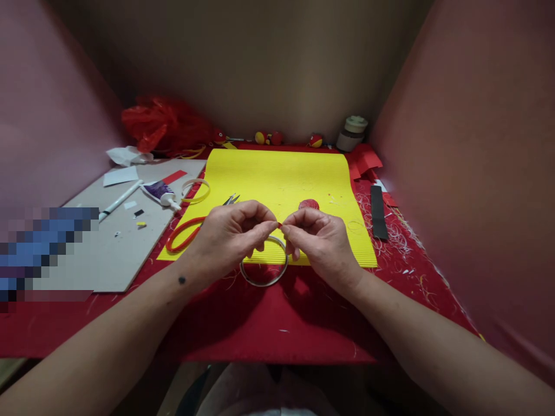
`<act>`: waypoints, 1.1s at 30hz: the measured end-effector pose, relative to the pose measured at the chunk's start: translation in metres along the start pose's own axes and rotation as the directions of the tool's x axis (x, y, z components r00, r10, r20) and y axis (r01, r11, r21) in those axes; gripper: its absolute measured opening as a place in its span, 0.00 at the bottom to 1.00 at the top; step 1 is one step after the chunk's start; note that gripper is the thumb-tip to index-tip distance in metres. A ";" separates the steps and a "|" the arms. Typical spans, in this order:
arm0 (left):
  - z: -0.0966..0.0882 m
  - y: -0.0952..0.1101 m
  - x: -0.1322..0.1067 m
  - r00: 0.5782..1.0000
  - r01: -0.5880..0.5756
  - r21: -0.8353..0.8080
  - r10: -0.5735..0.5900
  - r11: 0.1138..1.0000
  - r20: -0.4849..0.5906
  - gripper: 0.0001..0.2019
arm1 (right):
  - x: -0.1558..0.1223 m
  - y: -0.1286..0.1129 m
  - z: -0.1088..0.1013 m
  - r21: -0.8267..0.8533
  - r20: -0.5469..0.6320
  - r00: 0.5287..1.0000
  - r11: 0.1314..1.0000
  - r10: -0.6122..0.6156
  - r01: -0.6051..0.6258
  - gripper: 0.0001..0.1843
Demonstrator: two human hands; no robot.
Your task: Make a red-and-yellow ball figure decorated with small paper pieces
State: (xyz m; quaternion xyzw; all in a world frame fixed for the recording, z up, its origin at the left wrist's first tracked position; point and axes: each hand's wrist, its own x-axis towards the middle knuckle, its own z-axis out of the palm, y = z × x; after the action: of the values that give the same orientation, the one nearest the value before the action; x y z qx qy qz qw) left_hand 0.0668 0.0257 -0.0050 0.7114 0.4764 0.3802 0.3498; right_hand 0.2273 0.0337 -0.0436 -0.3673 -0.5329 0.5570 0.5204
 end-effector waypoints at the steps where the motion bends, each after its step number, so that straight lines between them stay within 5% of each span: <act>1: 0.000 -0.001 0.000 1.000 0.000 0.012 0.000 1.000 0.004 0.06 | 0.000 0.000 0.000 0.000 0.014 1.000 1.000 0.007 -0.007 0.07; 9: 0.000 -0.001 0.002 0.997 0.034 0.046 -0.031 0.998 -0.076 0.06 | -0.001 0.001 -0.004 0.051 0.072 0.997 0.998 -0.026 0.022 0.09; 12: 0.000 -0.001 0.004 0.992 0.055 0.050 -0.049 0.997 -0.118 0.06 | 0.010 -0.002 -0.015 -0.057 -0.075 0.983 0.985 -0.166 0.162 0.06; 16: -0.002 -0.005 0.008 0.989 0.060 0.038 -0.054 0.997 -0.135 0.06 | 0.034 -0.012 -0.046 -0.387 -0.259 0.895 0.888 -0.363 0.248 0.10; 20: -0.003 -0.010 0.010 0.989 0.052 0.032 -0.047 0.998 -0.138 0.05 | 0.050 -0.016 -0.070 -0.582 -0.181 0.958 0.810 -0.222 0.077 0.13; 23: -0.003 -0.013 0.011 0.989 0.048 0.032 -0.043 0.998 -0.142 0.06 | 0.053 -0.008 -0.075 -0.673 -0.105 0.991 0.740 -0.077 -0.014 0.25; 28: -0.003 -0.014 0.011 0.989 0.065 0.036 -0.059 0.997 -0.139 0.05 | 0.057 0.017 -0.077 -0.776 0.070 0.994 0.621 -0.085 0.108 0.38; 33: -0.004 -0.012 0.012 0.987 0.067 0.052 -0.059 0.996 -0.146 0.05 | 0.060 0.028 -0.081 -0.708 0.107 0.986 0.686 -0.130 0.167 0.34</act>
State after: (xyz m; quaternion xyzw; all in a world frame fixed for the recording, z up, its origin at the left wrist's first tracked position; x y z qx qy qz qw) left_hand 0.0615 0.0411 -0.0115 0.6762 0.5333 0.4059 0.3058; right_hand 0.2889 0.1119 -0.0758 -0.4826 -0.7473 0.2713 0.3674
